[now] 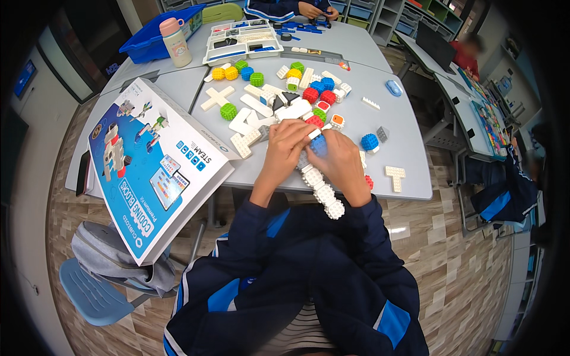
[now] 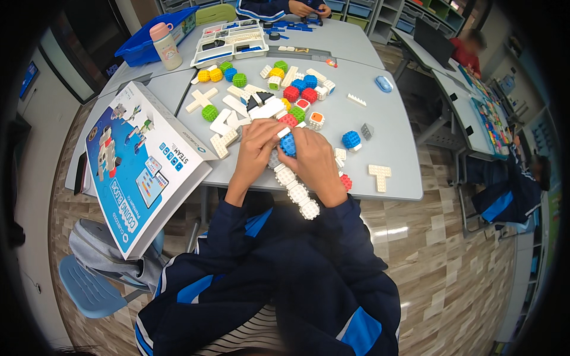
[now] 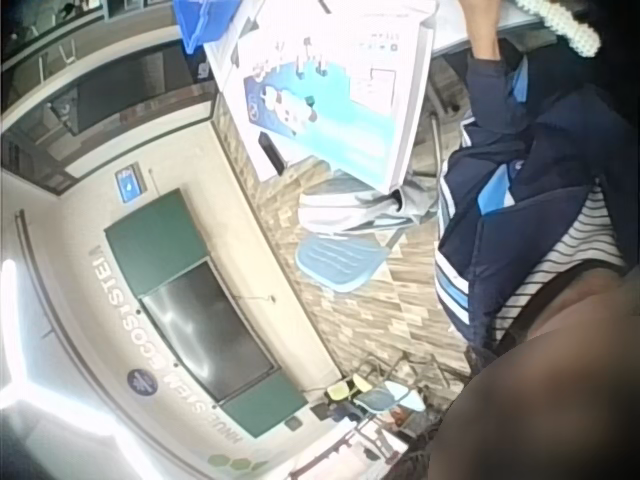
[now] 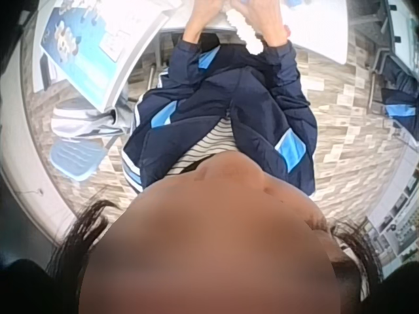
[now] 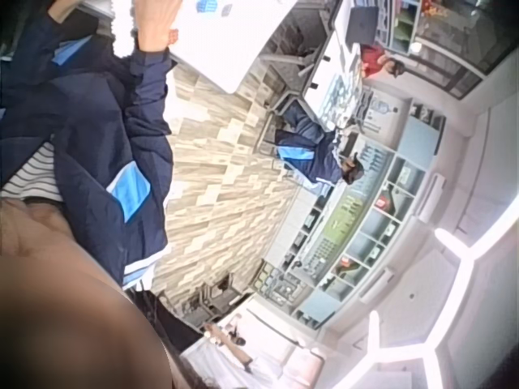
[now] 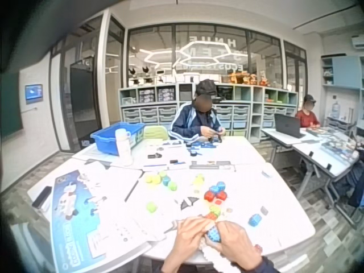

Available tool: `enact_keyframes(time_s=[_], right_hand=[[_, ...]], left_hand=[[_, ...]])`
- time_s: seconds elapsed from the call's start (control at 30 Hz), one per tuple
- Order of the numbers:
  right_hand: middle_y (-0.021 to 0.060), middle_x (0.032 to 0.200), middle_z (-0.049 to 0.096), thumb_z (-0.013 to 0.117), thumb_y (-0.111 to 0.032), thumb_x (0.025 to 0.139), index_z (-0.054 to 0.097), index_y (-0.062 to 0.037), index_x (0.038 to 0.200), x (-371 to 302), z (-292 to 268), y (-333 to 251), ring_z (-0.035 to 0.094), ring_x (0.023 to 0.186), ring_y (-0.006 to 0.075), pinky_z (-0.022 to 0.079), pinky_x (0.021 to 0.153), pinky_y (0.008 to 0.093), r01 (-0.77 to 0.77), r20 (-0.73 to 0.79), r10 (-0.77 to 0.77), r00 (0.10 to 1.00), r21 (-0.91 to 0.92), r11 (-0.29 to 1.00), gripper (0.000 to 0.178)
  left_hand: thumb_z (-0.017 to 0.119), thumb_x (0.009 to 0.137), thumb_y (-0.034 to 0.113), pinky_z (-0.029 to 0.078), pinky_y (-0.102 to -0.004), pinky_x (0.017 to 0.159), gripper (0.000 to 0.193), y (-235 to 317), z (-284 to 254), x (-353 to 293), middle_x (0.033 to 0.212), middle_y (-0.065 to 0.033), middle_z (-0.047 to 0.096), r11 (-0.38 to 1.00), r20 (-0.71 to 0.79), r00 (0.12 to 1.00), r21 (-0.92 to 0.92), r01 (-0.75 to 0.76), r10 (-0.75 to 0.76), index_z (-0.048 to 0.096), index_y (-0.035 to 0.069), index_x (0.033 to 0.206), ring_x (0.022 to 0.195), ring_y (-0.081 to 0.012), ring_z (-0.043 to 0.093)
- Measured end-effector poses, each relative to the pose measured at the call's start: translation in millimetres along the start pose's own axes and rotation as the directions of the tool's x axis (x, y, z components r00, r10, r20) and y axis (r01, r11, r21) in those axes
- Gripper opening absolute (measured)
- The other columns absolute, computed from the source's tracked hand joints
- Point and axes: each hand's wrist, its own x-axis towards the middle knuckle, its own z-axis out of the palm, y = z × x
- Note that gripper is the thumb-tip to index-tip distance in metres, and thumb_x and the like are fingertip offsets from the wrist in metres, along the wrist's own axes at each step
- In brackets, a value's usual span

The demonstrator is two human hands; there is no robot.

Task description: The person assembles a multi-colored block structure at a table, repeatedly picking up pieces, connecting them, and adjusting the growing tower. They handle various block shapes and colors, occasionally repositioning the structure to attach new pieces.

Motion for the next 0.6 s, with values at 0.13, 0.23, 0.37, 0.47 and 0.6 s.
enact_keyframes(time_s=[0.13,0.23,0.37,0.47,0.6], right_hand=[[0.0171,0.078,0.063,0.08,-0.018,0.077,0.058,0.0011,0.094,3,-5,-4,0.065,0.07,0.035,0.051,0.059,0.041,-0.103,0.037,0.103,0.994,0.002,0.995,0.034],[0.0157,0.076,0.065,0.08,-0.022,0.077,0.059,-0.0003,0.095,8,-10,-11,0.066,0.067,0.033,0.051,0.056,0.0402,-0.119,0.029,0.119,0.992,-0.03,0.993,0.035],[0.0158,0.073,0.065,0.079,-0.028,0.079,0.059,0.0,0.094,9,-20,-18,0.066,0.062,0.0328,0.05,0.054,0.0396,-0.184,0.046,0.189,0.981,-0.093,0.978,0.038],[0.0179,0.071,0.063,0.077,-0.031,0.082,0.056,0.0015,0.089,8,-24,-19,0.065,0.061,0.0357,0.05,0.052,0.0409,-0.245,0.09,0.252,0.964,-0.079,0.966,0.039],[0.0197,0.069,0.062,0.076,-0.03,0.084,0.055,0.002,0.082,11,-23,-13,0.064,0.059,0.0367,0.049,0.052,0.0409,-0.183,0.076,0.185,0.98,-0.025,0.983,0.038]], left_hand=[[0.058,0.098,0.018,0.035,-0.0381,0.097,0.027,1,0,2,0.112,-0.0079,0.07,1.0,0.001,1.0,-0.014,-0.01,0.01,0.071,0.005,0.119,0.111,-0.0239,0.059],[0.058,0.098,0.016,0.036,-0.038,0.098,0.027,7,-1,2,0.115,-0.0092,0.07,0.999,-0.008,0.999,0.025,-0.031,0.031,0.07,0.005,0.12,0.113,-0.0243,0.059],[0.056,0.097,0.01,0.037,-0.0406,0.104,0.03,19,0,-8,0.12,-0.0144,0.067,0.999,-0.078,0.997,0.025,0.02,-0.018,0.067,0.003,0.124,0.12,-0.0296,0.057],[0.055,0.095,0.007,0.036,-0.0436,0.108,0.036,30,4,-23,0.129,-0.0187,0.062,0.998,-0.165,0.984,0.015,0.067,-0.063,0.061,0.0,0.13,0.126,-0.034,0.053],[0.056,0.09,0.006,0.032,-0.0482,0.114,0.053,36,7,-34,0.142,-0.0222,0.05,0.994,-0.061,0.998,0.107,0.027,-0.02,0.047,-0.006,0.141,0.137,-0.0372,0.042]])
